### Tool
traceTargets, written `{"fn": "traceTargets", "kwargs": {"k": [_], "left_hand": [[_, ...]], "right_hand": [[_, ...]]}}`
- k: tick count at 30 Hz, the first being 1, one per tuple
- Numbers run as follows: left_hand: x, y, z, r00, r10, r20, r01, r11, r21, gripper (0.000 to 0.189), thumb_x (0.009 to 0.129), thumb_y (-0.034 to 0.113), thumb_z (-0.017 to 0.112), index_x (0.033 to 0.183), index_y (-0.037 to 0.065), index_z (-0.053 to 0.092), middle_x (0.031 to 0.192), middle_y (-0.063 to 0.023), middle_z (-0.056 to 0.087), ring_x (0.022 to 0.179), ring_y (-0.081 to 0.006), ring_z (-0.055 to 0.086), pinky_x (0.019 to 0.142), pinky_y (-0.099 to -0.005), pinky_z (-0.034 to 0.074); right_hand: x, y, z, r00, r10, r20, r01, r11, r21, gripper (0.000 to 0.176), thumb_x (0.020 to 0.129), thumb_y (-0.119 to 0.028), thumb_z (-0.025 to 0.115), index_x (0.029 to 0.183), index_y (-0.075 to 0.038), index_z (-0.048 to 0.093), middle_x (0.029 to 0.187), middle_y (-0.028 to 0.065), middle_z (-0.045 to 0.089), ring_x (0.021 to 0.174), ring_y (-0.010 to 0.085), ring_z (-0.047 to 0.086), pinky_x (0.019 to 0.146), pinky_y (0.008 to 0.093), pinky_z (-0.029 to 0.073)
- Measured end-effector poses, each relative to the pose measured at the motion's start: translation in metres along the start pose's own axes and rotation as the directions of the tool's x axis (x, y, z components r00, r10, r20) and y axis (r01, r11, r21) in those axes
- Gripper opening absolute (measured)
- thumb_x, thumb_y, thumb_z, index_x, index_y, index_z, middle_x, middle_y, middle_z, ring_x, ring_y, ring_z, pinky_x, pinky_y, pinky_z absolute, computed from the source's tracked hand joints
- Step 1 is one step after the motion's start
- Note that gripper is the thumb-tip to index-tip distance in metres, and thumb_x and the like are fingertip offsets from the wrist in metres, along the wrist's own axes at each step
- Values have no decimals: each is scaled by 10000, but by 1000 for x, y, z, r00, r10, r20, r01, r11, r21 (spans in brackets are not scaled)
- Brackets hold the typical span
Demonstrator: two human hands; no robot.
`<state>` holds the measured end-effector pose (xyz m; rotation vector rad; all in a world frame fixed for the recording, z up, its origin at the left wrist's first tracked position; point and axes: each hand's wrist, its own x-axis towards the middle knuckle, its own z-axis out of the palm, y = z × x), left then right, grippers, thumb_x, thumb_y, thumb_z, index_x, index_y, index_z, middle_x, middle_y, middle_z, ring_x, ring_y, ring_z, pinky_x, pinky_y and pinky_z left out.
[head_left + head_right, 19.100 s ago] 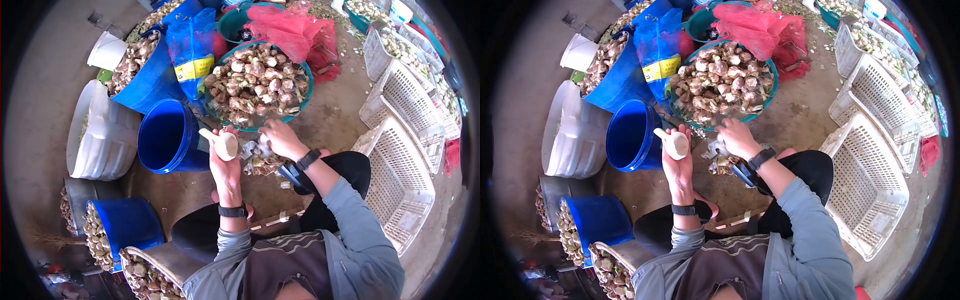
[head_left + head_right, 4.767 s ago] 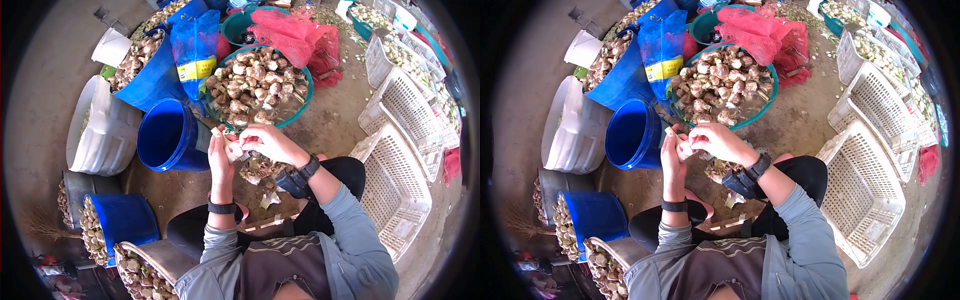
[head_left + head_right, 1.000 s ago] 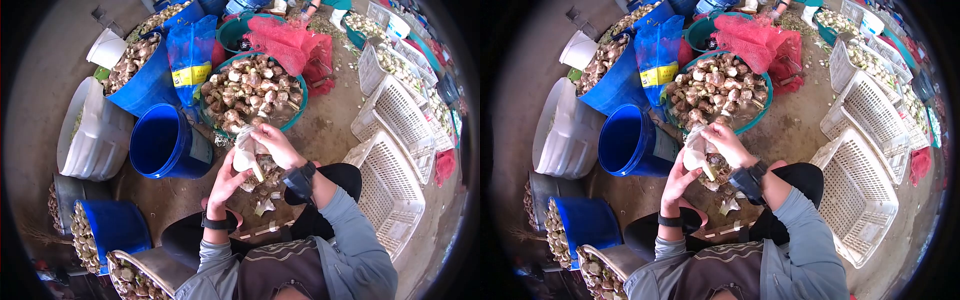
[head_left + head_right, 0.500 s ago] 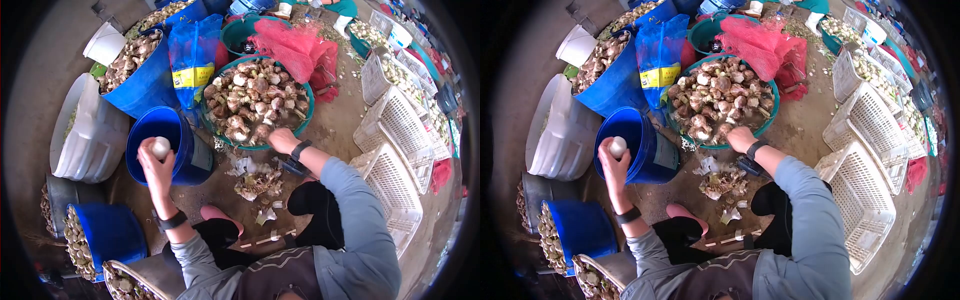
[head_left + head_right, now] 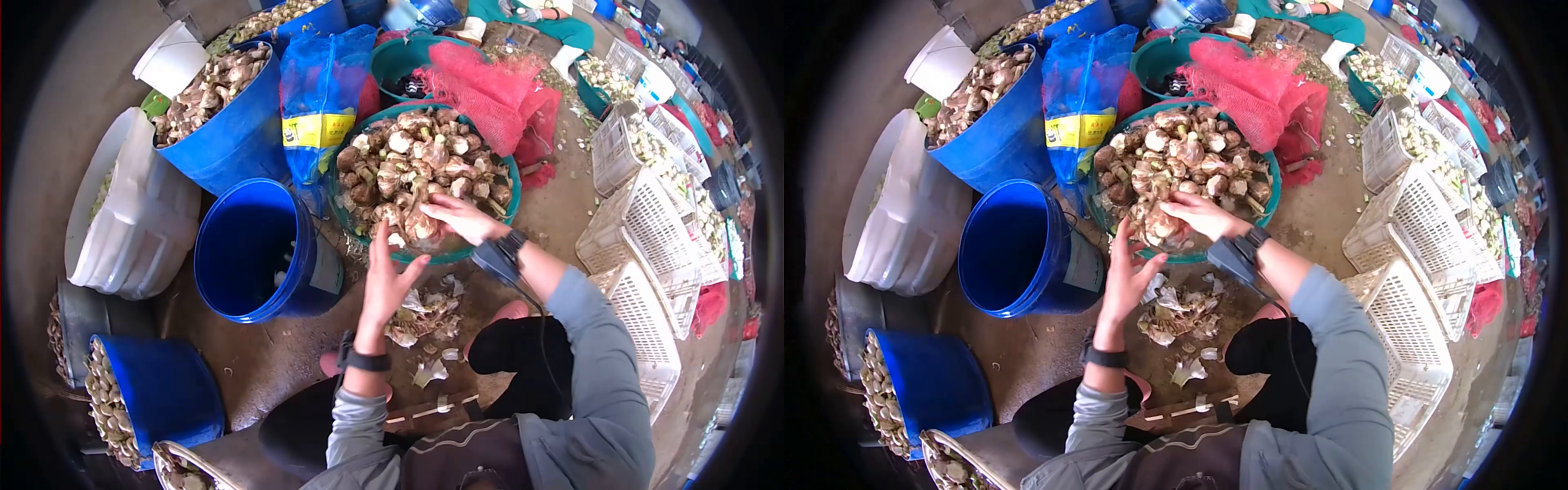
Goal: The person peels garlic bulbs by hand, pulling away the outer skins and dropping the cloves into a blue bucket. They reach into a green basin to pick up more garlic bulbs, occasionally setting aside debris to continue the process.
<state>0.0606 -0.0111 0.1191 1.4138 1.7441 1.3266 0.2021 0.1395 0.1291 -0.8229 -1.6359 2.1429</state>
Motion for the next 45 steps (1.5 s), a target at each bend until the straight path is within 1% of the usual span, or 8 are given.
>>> {"fn": "traceTargets", "kwargs": {"k": [12, 15, 19, 22, 32, 36, 39, 45], "left_hand": [[-76, 82, 8, 916, 400, -13, -325, 764, 558, 717, 627, 165, 783, 1219, 23, 406, 1038, -184, 441, 937, -369, 510, 787, -418, 455], [-88, 77, -4, 958, 284, 44, -288, 952, 107, 687, 718, 115, 731, 1278, 41, 339, 1091, -145, 457, 1008, -280, 525, 871, -370, 441], [-96, 61, 2, 991, 49, 126, 30, 827, -562, 646, 791, 94, 673, 1307, 34, 289, 1227, -101, 430, 1111, -169, 449, 948, -310, 380], [-96, 65, 2, 961, 277, -30, -270, 953, 134, 689, 728, 161, 732, 1270, -1, 338, 1127, -182, 435, 1016, -317, 508, 895, -378, 410], [-98, 76, 26, 926, 371, -72, -277, 797, 537, 696, 652, 135, 742, 1244, 38, 388, 1108, -169, 445, 1010, -330, 504, 851, -396, 434], [-93, 75, 12, 989, -38, 141, 126, 714, -689, 726, 785, 68, 649, 1384, 79, 241, 1266, -81, 428, 1125, -171, 430, 944, -328, 372], [-90, 69, 8, 996, 50, 77, 6, 800, -600, 740, 814, 129, 634, 1410, 82, 198, 1307, -87, 403, 1185, -194, 406, 975, -347, 356], [-86, 62, 15, 994, 103, 25, -69, 809, -583, 629, 847, 449, 530, 1328, 80, 366, 1217, -103, 489, 1102, -206, 488, 851, -311, 440]], "right_hand": [[-116, -2, 82, 964, -239, -115, 226, 967, -116, 223, 957, -188, 408, 1021, -12, 529, 818, 29, 560, 752, 104, 503, 688, 288, 446], [-128, 7, 79, 860, -494, -126, 387, 795, -468, 187, 920, -152, 454, 1000, 8, 507, 771, 94, 558, 702, 145, 530, 638, 329, 445], [-132, 12, 82, 913, -395, -101, 380, 914, -142, 266, 941, -254, 479, 837, -9, 479, 743, 50, 517, 666, 116, 453, 577, 300, 385], [-123, 21, 88, 807, -579, -114, 532, 798, -285, 349, 948, -304, 465, 920, 37, 533, 792, 72, 544, 712, 154, 498, 643, 334, 412], [-119, 40, 81, 766, -565, -305, 365, 774, -517, 208, 860, -145, 536, 951, 42, 548, 909, 118, 553, 837, 261, 569, 717, 341, 450], [-127, 32, 79, 853, -429, -298, 413, 903, -118, 212, 904, -207, 512, 886, -2, 561, 609, 18, 514, 572, 99, 508, 505, 275, 391], [-131, 15, 78, 962, -257, -96, 274, 879, 390, 307, 921, -344, 535, 941, -44, 596, 654, -31, 504, 549, 24, 434, 477, 205, 338], [-134, 0, 81, 973, -223, -54, 229, 965, 127, 294, 915, -334, 553, 897, -47, 611, 626, -57, 471, 523, 21, 408, 450, 194, 308]]}}
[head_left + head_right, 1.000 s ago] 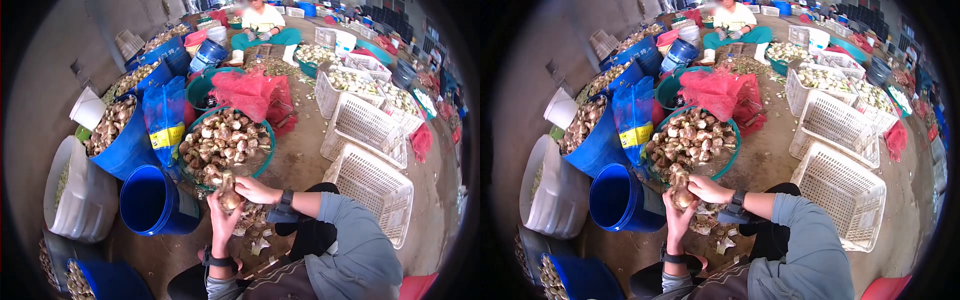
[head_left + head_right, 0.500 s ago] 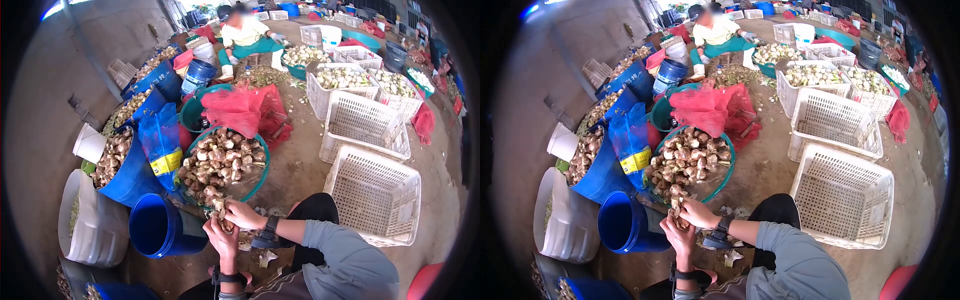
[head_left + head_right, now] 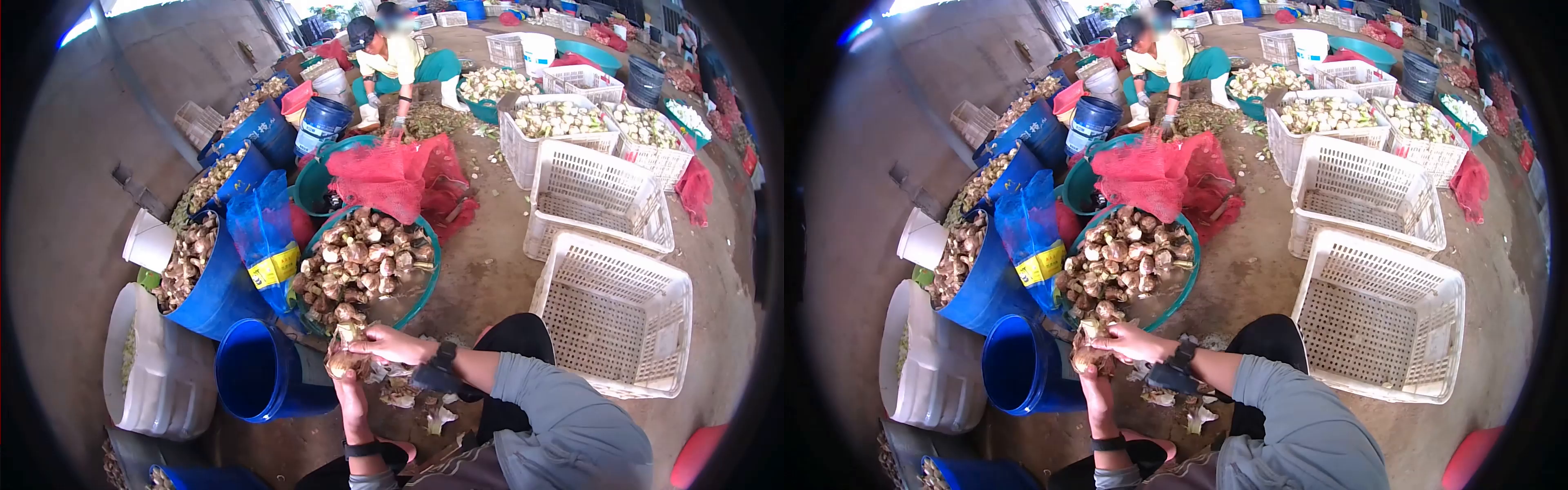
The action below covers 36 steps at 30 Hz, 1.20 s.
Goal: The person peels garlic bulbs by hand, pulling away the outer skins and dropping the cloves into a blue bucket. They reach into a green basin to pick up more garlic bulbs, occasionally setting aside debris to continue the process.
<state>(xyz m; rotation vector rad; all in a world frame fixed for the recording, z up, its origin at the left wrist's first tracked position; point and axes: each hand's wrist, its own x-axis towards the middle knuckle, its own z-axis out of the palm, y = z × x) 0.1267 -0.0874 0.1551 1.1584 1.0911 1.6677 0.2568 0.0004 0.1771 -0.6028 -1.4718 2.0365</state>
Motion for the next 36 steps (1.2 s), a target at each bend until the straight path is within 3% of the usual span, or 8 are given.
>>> {"fn": "traceTargets", "kwargs": {"k": [10, 13, 17, 20, 23, 25, 31, 36], "left_hand": [[8, -3, 8, 980, -10, -198, -12, 994, -107, 611, 891, 459, 502, 1339, 96, 299, 1180, -89, 489, 970, -180, 534, 731, -318, 474], [15, 3, 14, 948, -113, -296, 29, 961, -274, 519, 899, 516, 413, 1241, 128, 460, 1150, -44, 541, 997, -166, 542, 782, -305, 435], [20, 29, 21, 889, -403, -218, 286, 860, -423, 497, 897, 560, 373, 1121, 152, 548, 953, -2, 614, 814, -135, 565, 631, -277, 400], [19, 17, 4, 885, -466, 10, 445, 837, -320, 545, 916, 574, 326, 1219, 142, 462, 957, -26, 624, 860, -161, 595, 655, -303, 451], [8, 9, 18, 970, 124, -208, -53, 947, 316, 471, 921, 412, 473, 1244, 74, 416, 1072, -104, 548, 899, -171, 574, 779, -314, 476], [13, 8, 14, 937, 291, -195, -166, 857, 487, 456, 902, 344, 531, 1228, 47, 414, 1124, -112, 504, 932, -174, 558, 824, -301, 469], [22, 21, -19, 857, -485, 171, 493, 681, -541, 614, 869, 586, 358, 1116, 51, 531, 823, -91, 634, 525, -162, 562, 403, -248, 422], [13, 0, -6, 924, -354, -146, 345, 935, -83, 552, 892, 492, 452, 1248, 88, 331, 939, -99, 571, 590, -127, 549, 469, -241, 474]], "right_hand": [[-3, 10, 6, 996, -63, 67, 41, 958, 285, 244, 956, -260, 486, 963, -28, 561, 652, -42, 486, 524, 31, 437, 458, 196, 346], [0, 10, 8, 723, -689, 50, 593, 581, -557, 163, 900, -135, 525, 994, -2, 518, 700, 140, 551, 562, 286, 547, 498, 353, 444], [6, 8, -9, 611, -779, 145, 614, 350, -707, 180, 888, -107, 546, 1040, -15, 518, 795, 134, 582, 615, 268, 580, 548, 339, 477], [7, 11, -4, 985, -171, -35, 165, 977, -135, 203, 922, -174, 542, 1054, -21, 551, 825, -18, 557, 645, 59, 507, 532, 233, 437], [2, 10, 4, 994, 42, -105, -22, 982, 188, 194, 938, -183, 510, 1025, -18, 564, 696, -57, 509, 548, 23, 435, 470, 190, 379], [3, 13, 1, 995, -36, -97, 40, 998, 42, 187, 938, -180, 508, 1024, -24, 567, 669, -60, 486, 533, 26, 425, 463, 188, 370], [8, 24, -25, 959, 70, 276, -171, 916, 363, 175, 931, -179, 514, 1037, -47, 561, 650, -11, 520, 557, 64, 511, 532, 220, 437], [19, 30, 9, 878, -447, -173, 443, 894, -66, 235, 948, -173, 466, 1102, -13, 541, 966, 73, 604, 880, 191, 586, 805, 310, 464]]}}
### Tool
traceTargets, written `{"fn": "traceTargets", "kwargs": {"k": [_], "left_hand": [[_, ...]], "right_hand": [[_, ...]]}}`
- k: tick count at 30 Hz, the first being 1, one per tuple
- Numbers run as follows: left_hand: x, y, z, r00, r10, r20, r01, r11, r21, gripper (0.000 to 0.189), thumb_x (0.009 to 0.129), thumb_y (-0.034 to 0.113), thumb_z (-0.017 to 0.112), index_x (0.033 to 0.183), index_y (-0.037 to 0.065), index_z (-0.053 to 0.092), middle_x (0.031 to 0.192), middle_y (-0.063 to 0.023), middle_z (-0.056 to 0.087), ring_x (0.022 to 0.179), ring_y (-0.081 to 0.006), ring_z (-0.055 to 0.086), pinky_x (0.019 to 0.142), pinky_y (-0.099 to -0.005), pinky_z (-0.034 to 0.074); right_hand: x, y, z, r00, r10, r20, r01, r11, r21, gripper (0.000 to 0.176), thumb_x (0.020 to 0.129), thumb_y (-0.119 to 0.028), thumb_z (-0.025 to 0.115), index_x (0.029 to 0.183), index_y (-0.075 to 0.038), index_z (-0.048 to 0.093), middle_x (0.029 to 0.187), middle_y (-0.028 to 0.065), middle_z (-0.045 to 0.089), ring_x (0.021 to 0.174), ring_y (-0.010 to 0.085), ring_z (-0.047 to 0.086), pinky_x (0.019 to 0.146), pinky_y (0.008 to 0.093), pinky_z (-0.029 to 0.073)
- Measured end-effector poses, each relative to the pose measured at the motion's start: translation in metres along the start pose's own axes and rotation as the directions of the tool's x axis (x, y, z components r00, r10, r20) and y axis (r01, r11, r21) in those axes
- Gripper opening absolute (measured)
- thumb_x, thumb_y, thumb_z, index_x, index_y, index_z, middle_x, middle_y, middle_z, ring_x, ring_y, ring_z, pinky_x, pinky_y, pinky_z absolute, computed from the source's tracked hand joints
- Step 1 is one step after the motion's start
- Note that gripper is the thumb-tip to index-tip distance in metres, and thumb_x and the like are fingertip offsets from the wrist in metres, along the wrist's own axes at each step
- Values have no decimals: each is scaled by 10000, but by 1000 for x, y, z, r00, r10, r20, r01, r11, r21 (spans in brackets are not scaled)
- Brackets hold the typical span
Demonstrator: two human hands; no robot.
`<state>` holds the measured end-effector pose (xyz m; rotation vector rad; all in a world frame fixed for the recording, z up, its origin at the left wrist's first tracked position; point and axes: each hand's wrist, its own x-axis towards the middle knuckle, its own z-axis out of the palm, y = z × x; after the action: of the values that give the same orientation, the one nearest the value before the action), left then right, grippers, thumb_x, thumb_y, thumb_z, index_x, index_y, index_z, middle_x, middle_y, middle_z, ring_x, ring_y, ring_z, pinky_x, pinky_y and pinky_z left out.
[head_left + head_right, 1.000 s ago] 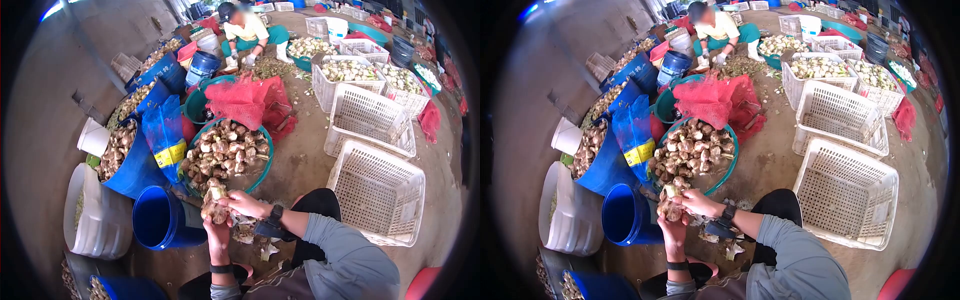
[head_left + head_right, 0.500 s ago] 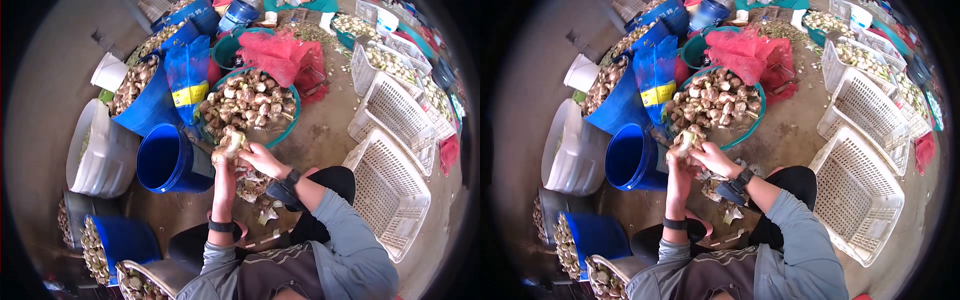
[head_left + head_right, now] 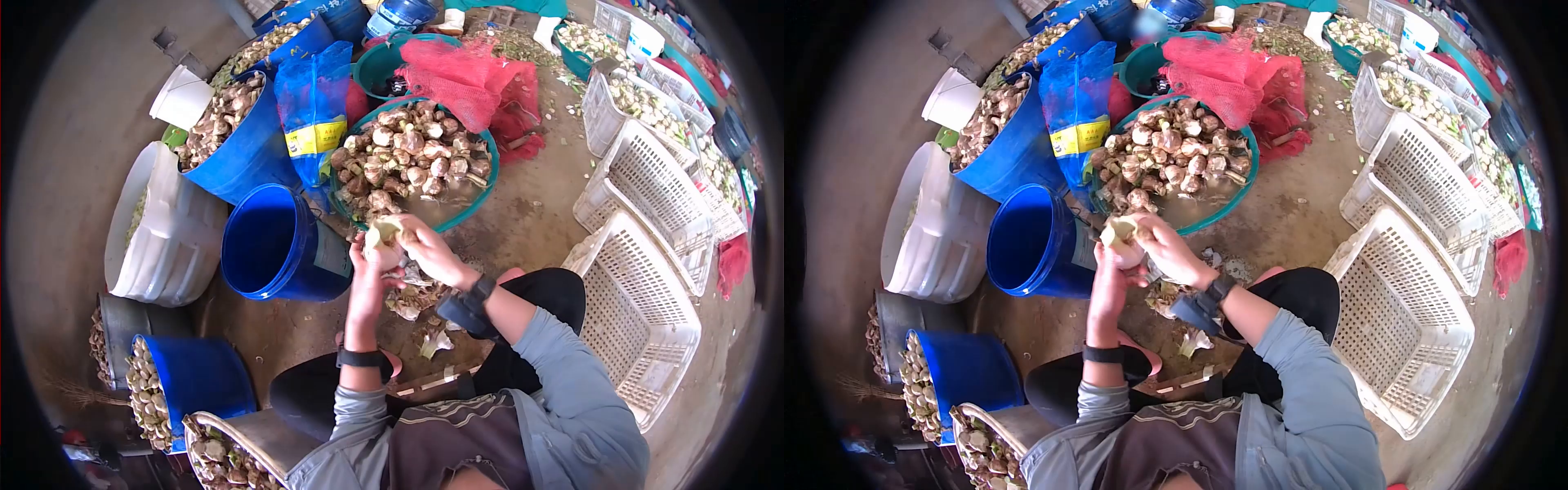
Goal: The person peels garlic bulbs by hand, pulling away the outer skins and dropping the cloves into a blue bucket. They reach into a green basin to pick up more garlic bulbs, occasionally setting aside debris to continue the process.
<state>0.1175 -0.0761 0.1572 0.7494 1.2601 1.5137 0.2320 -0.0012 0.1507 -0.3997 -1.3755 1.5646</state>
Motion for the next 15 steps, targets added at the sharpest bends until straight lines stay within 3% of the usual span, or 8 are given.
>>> {"fn": "traceTargets", "kwargs": {"k": [2, 4, 6, 7, 9, 11, 13, 15], "left_hand": [[-2, -4, 8, 980, 122, -156, -103, 987, 126, 607, 832, 260, 668, 1243, 93, 254, 957, -99, 528, 601, -112, 530, 444, -217, 447], [-2, -4, 9, 974, 143, -174, -111, 977, 184, 572, 803, 271, 701, 1174, 85, 308, 990, -101, 498, 626, -109, 521, 477, -203, 437], [-1, -4, -2, 990, 140, -3, -137, 974, 181, 596, 761, 278, 742, 1153, 85, 336, 1002, -82, 488, 755, -117, 530, 592, -223, 463], [-1, -5, -10, 972, 177, 155, -202, 966, 161, 614, 738, 281, 762, 1150, 88, 349, 1008, -71, 486, 836, -121, 530, 661, -236, 472], [-1, 16, -15, 883, 42, 468, -119, 983, 138, 658, 692, 283, 790, 1190, 90, 405, 1086, -34, 472, 986, -122, 489, 875, -264, 413], [2, 24, -16, 847, -3, 531, -82, 987, 135, 656, 738, 286, 758, 1267, 95, 420, 1141, -29, 476, 1032, -130, 492, 928, -272, 383], [1, 9, -14, 953, 130, 275, -114, 991, -76, 595, 837, 266, 664, 1330, 73, 392, 1199, -44, 484, 1081, -144, 494, 942, -284, 382], [2, -9, -8, 993, 83, 82, -76, 994, -83, 452, 935, 202, 518, 1326, 19, 384, 1178, -69, 543, 1098, -152, 501, 960, -307, 386]], "right_hand": [[-8, -14, -2, 996, 2, 86, 25, 950, -312, 243, 941, -126, 452, 1138, -9, 532, 1071, 59, 587, 965, 151, 548, 853, 273, 430], [-6, -22, -4, 989, -62, 136, 115, 898, -425, 241, 936, -113, 454, 1141, -15, 536, 1075, 60, 586, 970, 133, 542, 858, 265, 424], [-2, -25, -9, 969, 246, -33, -234, 950, 206, 207, 924, -111, 449, 1082, -16, 543, 1008, 43, 588, 922, 104, 540, 818, 270, 436], [3, -17, -16, 950, 288, -122, -252, 936, 245, 183, 927, -117, 441, 1048, -28, 545, 947, 27, 591, 842, 111, 557, 768, 273, 456], [1, 0, -23, 812, 583, -12, -446, 634, 632, 199, 963, -164, 384, 1061, -57, 520, 934, 20, 594, 853, 107, 568, 771, 264, 465], [-1, 4, -24, 794, 603, 82, -493, 558, 668, 185, 954, -155, 379, 1037, -63, 515, 925, 19, 590, 835, 106, 573, 756, 262, 472], [2, -7, -22, 905, 423, -48, -321, 751, 577, 184, 949, -155, 386, 1042, -71, 520, 899, 9, 577, 833, 86, 555, 740, 239, 455], [0, 3, -21, 952, 306, -14, -259, 828, 497, 223, 938, -150, 421, 1110, -53, 523, 837, -21, 546, 678, 46, 503, 595, 199, 423]]}}
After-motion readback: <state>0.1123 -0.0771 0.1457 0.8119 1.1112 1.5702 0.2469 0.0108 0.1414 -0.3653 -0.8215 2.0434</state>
